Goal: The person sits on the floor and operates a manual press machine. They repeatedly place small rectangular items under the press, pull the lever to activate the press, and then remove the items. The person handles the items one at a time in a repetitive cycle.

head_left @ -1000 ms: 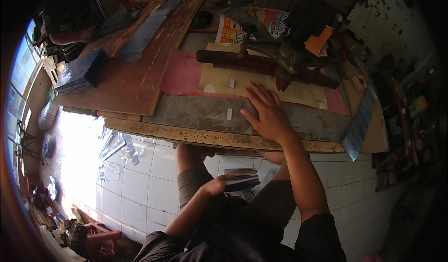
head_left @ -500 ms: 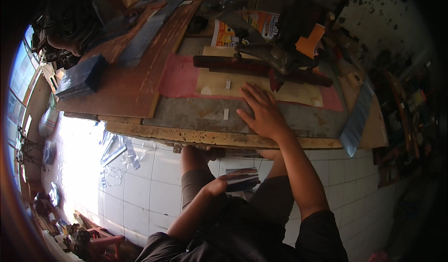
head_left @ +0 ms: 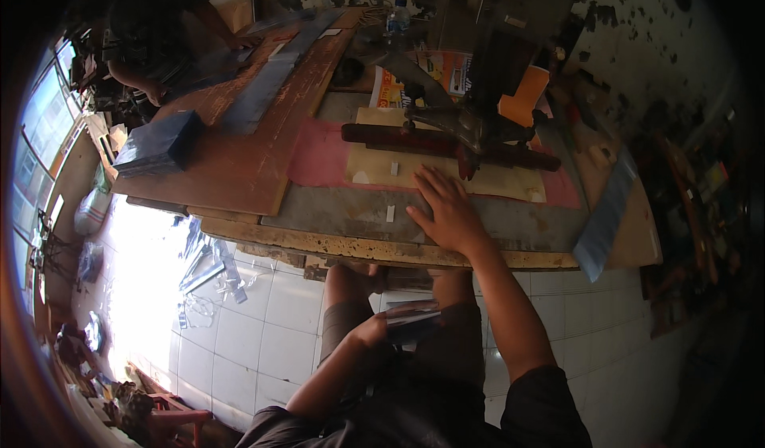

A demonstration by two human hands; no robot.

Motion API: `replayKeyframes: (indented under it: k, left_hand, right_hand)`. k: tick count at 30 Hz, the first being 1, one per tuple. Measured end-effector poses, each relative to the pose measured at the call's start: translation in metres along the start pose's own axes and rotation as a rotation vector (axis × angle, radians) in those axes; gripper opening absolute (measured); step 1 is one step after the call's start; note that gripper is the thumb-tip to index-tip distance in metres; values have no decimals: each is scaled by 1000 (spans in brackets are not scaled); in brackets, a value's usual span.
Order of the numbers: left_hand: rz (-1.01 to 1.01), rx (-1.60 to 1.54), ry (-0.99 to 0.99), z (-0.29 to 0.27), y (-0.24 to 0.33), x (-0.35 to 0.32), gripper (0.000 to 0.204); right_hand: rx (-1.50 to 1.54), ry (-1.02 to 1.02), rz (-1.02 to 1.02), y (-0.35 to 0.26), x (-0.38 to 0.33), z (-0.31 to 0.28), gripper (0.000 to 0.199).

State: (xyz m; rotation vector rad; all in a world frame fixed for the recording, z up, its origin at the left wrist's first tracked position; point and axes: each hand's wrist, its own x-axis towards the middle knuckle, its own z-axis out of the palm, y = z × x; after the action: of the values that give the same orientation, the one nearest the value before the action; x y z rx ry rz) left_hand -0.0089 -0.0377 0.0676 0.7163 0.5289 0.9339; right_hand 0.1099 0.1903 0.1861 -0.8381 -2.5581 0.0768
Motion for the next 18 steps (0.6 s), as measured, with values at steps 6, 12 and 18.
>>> replayKeyframes:
  k: [6, 12, 18]
  left_hand:
    - [75, 84, -96, -8, -9, 6, 127]
    - [71, 128, -69, -2, 2, -6, 117]
    - [213, 29, -109, 6, 10, -5, 67]
  right_hand:
    - [12, 29, -31, -1, -7, -6, 60]
    - [132, 22, -44, -28, -71, -37, 51]
    - [18, 254, 218, -18, -163, -11, 49]
